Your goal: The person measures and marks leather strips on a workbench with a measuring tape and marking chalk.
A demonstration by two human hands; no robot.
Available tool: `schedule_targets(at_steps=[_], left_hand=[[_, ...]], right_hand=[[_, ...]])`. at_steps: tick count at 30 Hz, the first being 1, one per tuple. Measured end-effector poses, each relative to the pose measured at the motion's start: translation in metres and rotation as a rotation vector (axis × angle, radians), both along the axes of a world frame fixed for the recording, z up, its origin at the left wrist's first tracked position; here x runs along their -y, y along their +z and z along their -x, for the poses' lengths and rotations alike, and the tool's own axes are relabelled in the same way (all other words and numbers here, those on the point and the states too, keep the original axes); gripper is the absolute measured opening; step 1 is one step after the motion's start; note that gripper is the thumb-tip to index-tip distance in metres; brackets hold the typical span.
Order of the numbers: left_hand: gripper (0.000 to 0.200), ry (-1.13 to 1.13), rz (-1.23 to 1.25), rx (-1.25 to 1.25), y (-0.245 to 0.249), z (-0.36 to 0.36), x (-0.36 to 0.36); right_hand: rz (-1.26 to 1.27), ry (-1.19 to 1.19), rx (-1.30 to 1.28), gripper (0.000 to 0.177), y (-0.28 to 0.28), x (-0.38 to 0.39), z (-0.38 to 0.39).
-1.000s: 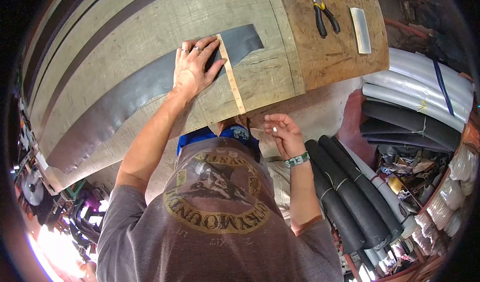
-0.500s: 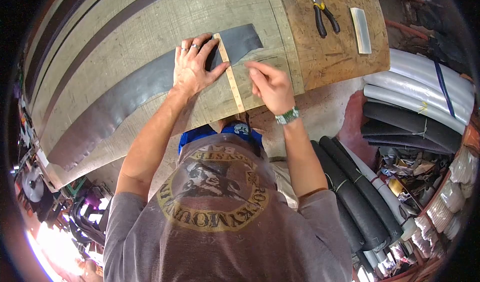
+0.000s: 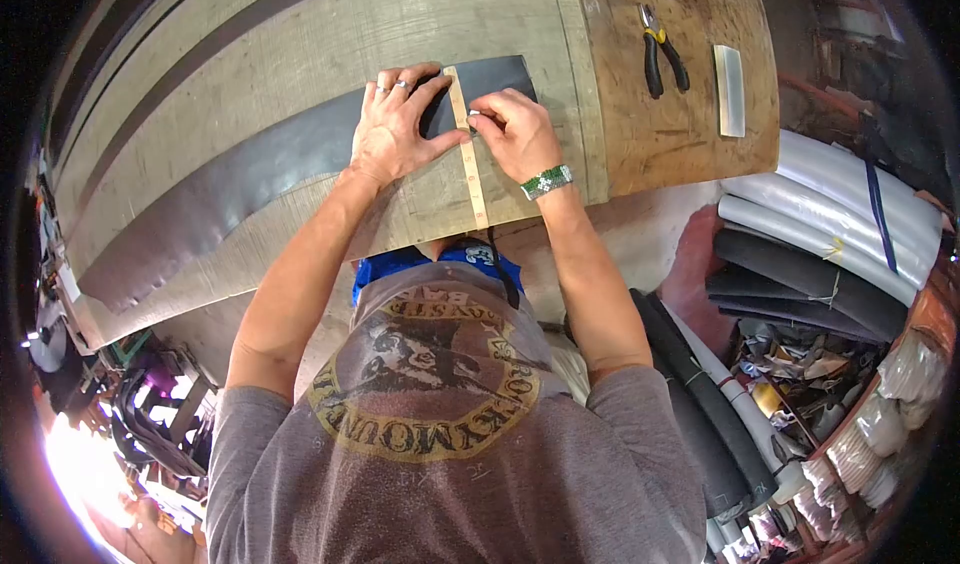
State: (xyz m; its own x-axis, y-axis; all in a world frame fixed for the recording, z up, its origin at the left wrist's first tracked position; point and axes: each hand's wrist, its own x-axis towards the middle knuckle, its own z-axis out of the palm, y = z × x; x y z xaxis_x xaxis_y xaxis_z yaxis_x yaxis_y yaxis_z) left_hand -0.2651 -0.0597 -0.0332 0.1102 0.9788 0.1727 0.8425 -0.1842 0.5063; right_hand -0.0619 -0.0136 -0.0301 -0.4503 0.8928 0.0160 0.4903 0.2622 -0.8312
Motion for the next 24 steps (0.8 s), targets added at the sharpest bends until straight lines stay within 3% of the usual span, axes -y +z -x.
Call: schedule_targets(at_steps=[11, 14, 20, 24], left_hand=[[0.079, 0.002, 0.016, -0.003, 0.0, 0.001, 0.0], [0.077, 0.011, 0.018, 0.017, 0.001, 0.0, 0.0], [0.074, 0.015, 0.04, 0.02, 0.002, 0.0, 0.0], [0.074, 0.01, 0.057, 0.034, 0.003, 0.001, -0.001]], right_hand=[[0.026, -0.043, -0.024, 0.016, 0.001, 0.002, 0.002], [0.151, -0.11, -0.144, 0.017, -0.009, 0.001, -0.002], [0.232, -0.073, -0.09, 0.016, -0.005, -0.003, -0.003], [0.128, -0.029, -0.025, 0.015, 0.002, -0.002, 0.002]])
